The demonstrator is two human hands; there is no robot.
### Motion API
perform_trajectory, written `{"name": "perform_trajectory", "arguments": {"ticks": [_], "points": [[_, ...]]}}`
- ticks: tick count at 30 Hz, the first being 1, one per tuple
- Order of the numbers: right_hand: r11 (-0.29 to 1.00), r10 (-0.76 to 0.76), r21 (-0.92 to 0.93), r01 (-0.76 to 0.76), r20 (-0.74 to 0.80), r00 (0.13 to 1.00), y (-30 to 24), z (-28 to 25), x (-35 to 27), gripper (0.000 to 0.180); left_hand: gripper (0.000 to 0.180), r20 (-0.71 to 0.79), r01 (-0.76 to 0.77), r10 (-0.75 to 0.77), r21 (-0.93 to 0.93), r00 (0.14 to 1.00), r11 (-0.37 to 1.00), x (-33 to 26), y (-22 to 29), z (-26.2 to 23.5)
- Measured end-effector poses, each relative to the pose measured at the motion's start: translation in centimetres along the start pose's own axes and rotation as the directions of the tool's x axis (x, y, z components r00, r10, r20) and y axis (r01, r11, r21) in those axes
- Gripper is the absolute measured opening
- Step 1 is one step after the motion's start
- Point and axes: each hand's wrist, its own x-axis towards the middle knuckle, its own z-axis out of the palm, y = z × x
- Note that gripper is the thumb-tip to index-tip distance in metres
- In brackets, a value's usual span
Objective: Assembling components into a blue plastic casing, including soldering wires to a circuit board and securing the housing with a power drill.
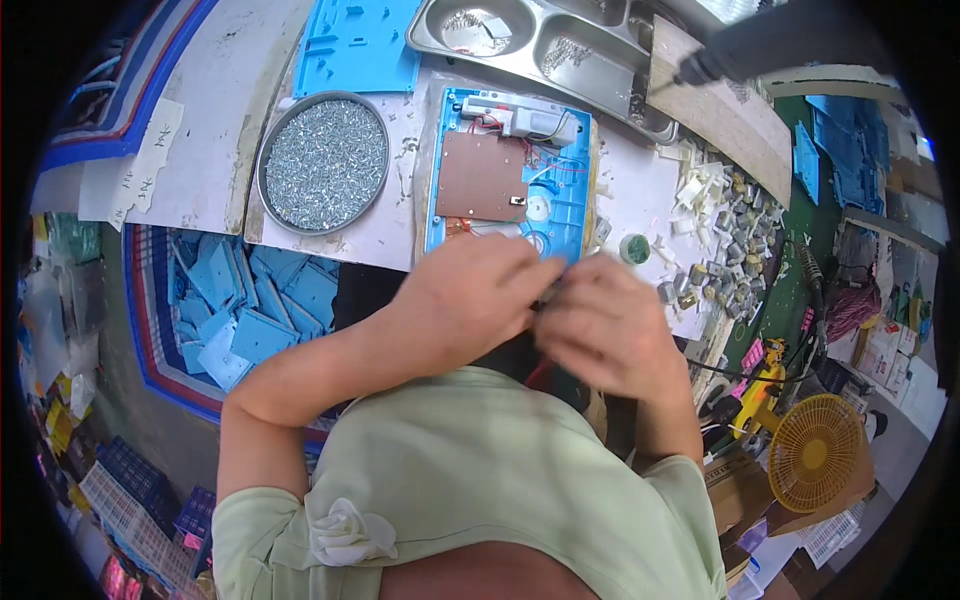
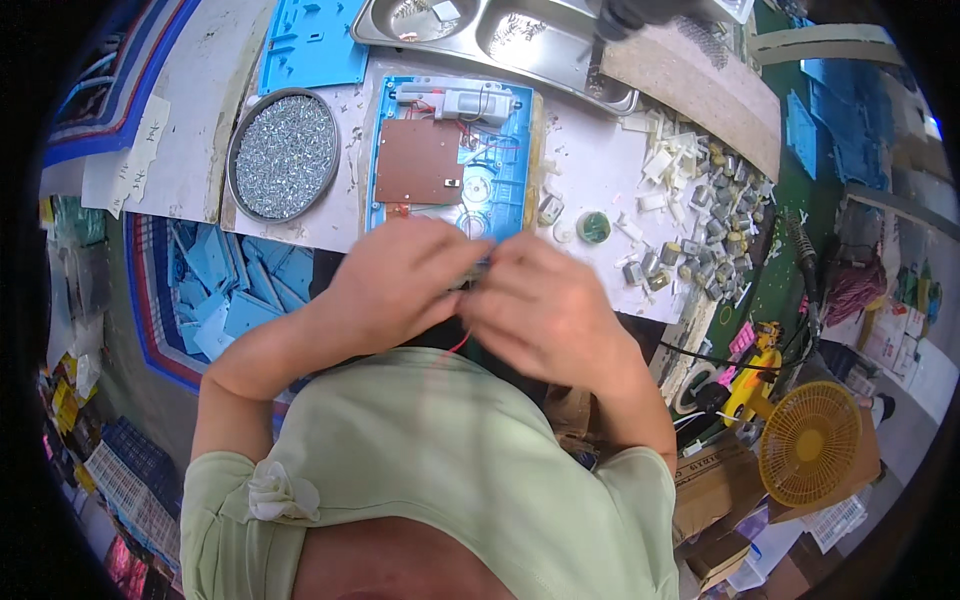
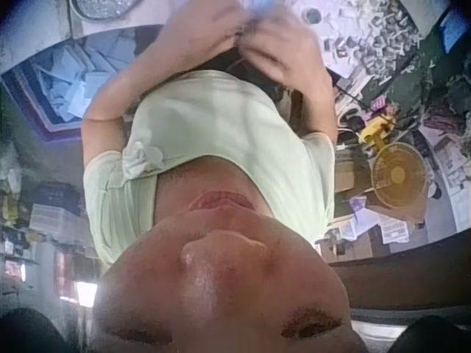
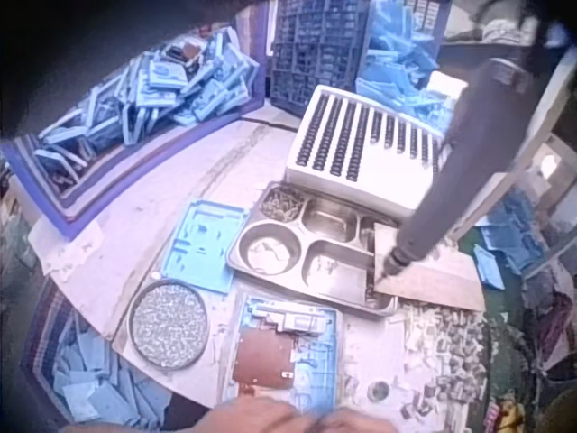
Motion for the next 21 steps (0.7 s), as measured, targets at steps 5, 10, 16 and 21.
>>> {"name": "perform_trajectory", "arguments": {"ticks": [5,10,16,21], "points": [[0.984,0.131,-0.113,-0.14,-0.084,0.988,0.5,0.3,0.9,0.031,0.026,0.031,-0.229,0.227,0.067,0.973,0.971,-1.4,-1.1,0.6],[0.915,0.047,-0.396,-0.075,-0.082,0.996,1.2,4.2,1.8,0.034,0.015,-0.309,0.062,-0.041,0.057,0.95,0.996,-4.5,-2.5,-0.6],[0.93,0.023,-0.362,-0.059,-0.104,0.994,-0.4,7.5,3.1,0.028,0.01,-0.127,0.271,-0.259,0.092,0.958,0.958,-7.9,-1.4,-0.2],[0.916,0.073,-0.385,-0.11,-0.11,0.991,-0.7,8.3,3.7,0.025,0.013,0.141,0.165,-0.175,0.079,0.974,0.983,-7.9,-1.9,-2.7]]}}
